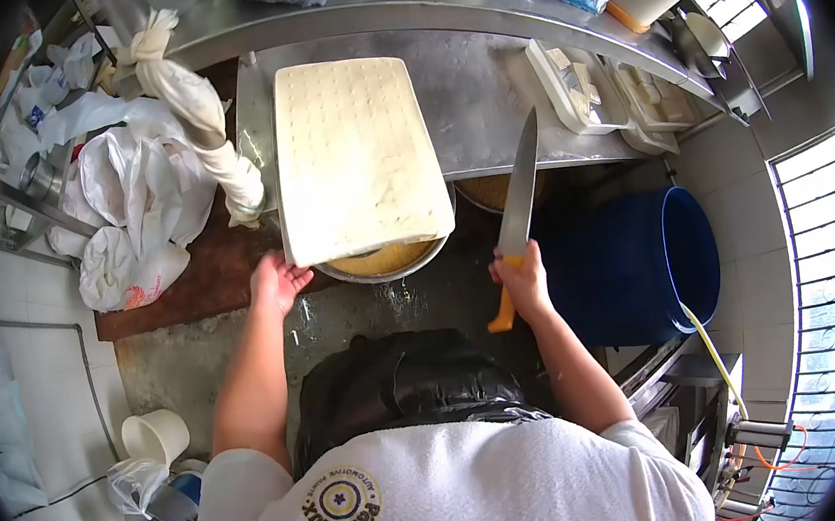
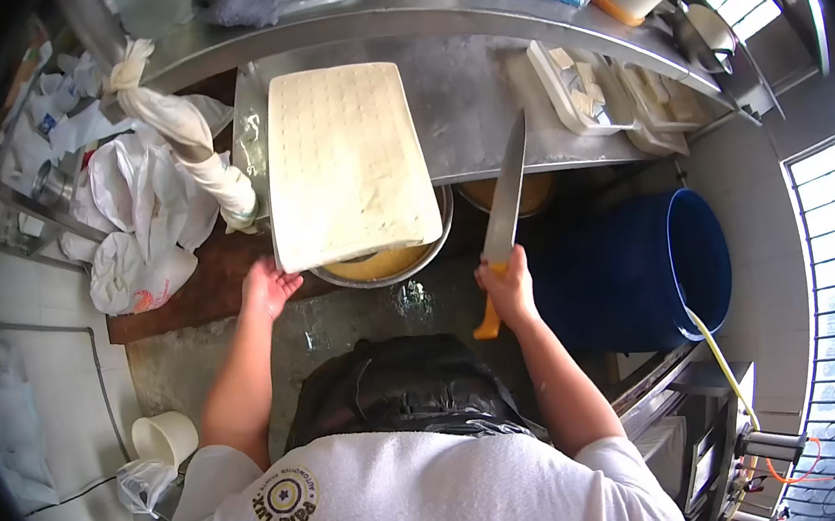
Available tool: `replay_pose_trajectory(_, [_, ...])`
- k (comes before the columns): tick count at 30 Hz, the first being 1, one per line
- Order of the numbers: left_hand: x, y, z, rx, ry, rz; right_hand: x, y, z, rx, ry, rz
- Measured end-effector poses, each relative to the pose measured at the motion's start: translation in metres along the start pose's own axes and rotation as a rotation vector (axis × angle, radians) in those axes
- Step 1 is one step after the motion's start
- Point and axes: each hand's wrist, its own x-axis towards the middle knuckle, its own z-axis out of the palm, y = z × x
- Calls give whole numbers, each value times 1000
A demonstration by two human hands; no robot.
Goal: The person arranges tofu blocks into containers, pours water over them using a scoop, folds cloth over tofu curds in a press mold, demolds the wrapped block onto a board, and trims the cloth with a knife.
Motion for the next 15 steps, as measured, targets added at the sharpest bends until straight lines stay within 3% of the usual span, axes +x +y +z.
replay_pose_trajectory(3, [-7, -36, 5, -2, -60, -121, 66, -14, 30, 38, -62, -46])
replay_pose_trajectory(5, [6, -72, 8, 5, -99, -187, 120, 5, 45, -160, -64, -148])
replay_pose_trajectory(8, [-4, -106, 58, -38, -430, -192, 188, -1, 76, -348, -79, -133])
replay_pose_trajectory(10, [-20, -107, 93, -103, -461, -180, 210, -4, 88, -414, -89, -181])
replay_pose_trajectory(15, [-22, -120, 131, -223, -403, -144, 244, 1, 108, -268, -266, 16])
